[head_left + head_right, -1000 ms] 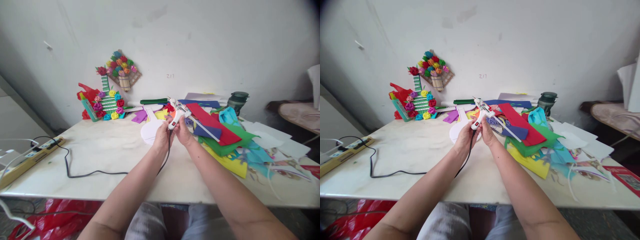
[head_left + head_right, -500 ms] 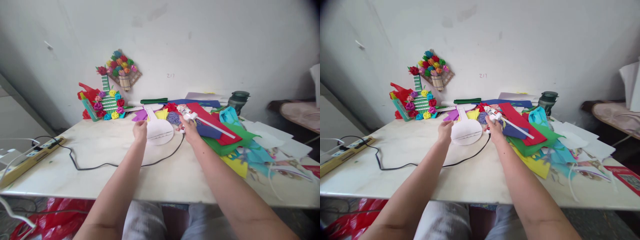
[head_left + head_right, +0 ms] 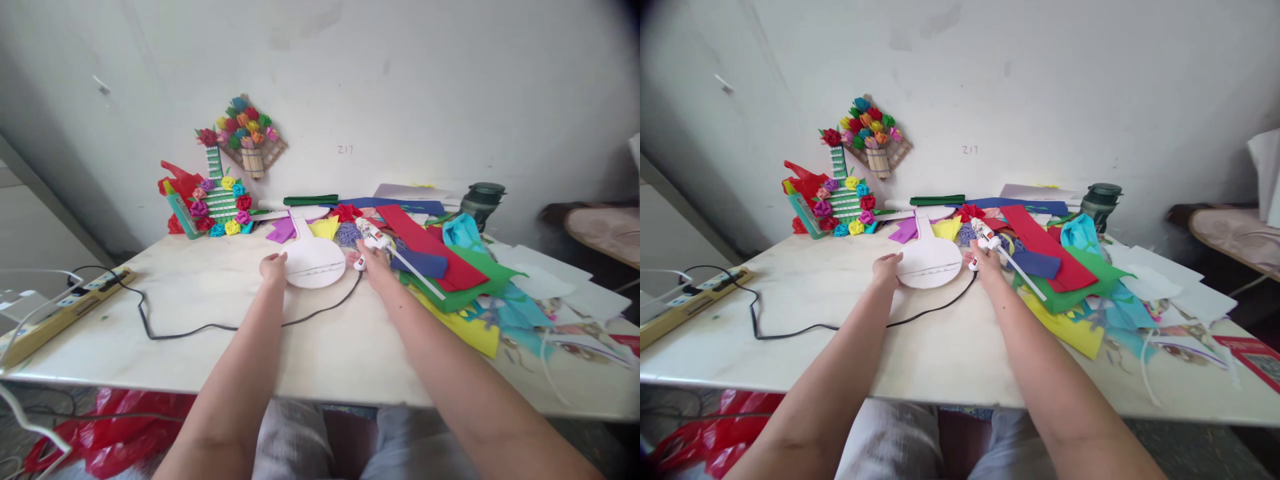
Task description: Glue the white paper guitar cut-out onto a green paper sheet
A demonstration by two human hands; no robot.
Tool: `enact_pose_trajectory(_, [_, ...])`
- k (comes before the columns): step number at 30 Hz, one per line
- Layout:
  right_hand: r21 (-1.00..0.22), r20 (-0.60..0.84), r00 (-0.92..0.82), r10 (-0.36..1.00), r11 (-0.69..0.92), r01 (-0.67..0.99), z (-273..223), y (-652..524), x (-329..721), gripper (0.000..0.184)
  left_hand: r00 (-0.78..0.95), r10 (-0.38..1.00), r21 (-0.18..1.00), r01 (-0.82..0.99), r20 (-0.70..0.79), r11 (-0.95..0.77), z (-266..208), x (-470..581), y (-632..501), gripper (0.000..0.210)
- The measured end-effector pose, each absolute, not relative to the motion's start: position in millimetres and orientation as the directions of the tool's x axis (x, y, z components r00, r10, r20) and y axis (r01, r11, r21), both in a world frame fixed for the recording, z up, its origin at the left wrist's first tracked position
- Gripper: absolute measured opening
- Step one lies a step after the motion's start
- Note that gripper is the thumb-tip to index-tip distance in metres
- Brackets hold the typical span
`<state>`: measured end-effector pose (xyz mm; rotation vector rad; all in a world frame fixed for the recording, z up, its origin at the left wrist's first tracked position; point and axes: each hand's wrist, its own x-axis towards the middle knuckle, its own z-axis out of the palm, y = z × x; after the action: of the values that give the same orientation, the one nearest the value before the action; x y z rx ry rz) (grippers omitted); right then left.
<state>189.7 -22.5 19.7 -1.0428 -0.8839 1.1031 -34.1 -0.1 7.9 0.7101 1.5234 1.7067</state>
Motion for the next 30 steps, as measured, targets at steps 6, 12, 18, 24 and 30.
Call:
enact_pose_trajectory(6, [-0.939, 0.062, 0.244, 0.968, 0.139, -0.313, 19.5, -25.3, 188.2, 0.034, -0.552, 0.829, 0.964, -0.257, -0.09, -0.066, 4.7, -27.5, 1.5, 0.037])
enact_pose_trajectory(12, [-0.95, 0.067, 0.322, 0.944, 0.16, -0.27, 16.3, -21.1, 190.0, 0.033, -0.471, 0.882, 0.921, -0.345, -0.005, -0.179, -0.4, -34.3, 4.4, 0.023])
enact_pose_trajectory(18, [-0.967, 0.114, 0.296, 0.948, 0.175, -0.187, 16.3, -23.6, 192.3, 0.039, -0.455, 0.89, 0.917, -0.363, -0.019, -0.166, 4.2, -33.5, -0.1, 0.021])
enact_pose_trajectory(24, [-0.971, 0.184, 0.244, 0.952, 0.215, -0.105, 17.3, -28.3, 191.6, 0.037, -0.461, 0.885, 0.941, -0.324, -0.066, -0.099, 7.0, -34.0, -0.8, 0.025])
enact_pose_trajectory(30, [-0.974, 0.173, 0.215, 0.961, 0.2, -0.108, 18.1, -30.2, 192.5, 0.036, -0.473, 0.878, 0.956, -0.286, -0.077, -0.07, 4.7, -36.2, 2.2, 0.028])
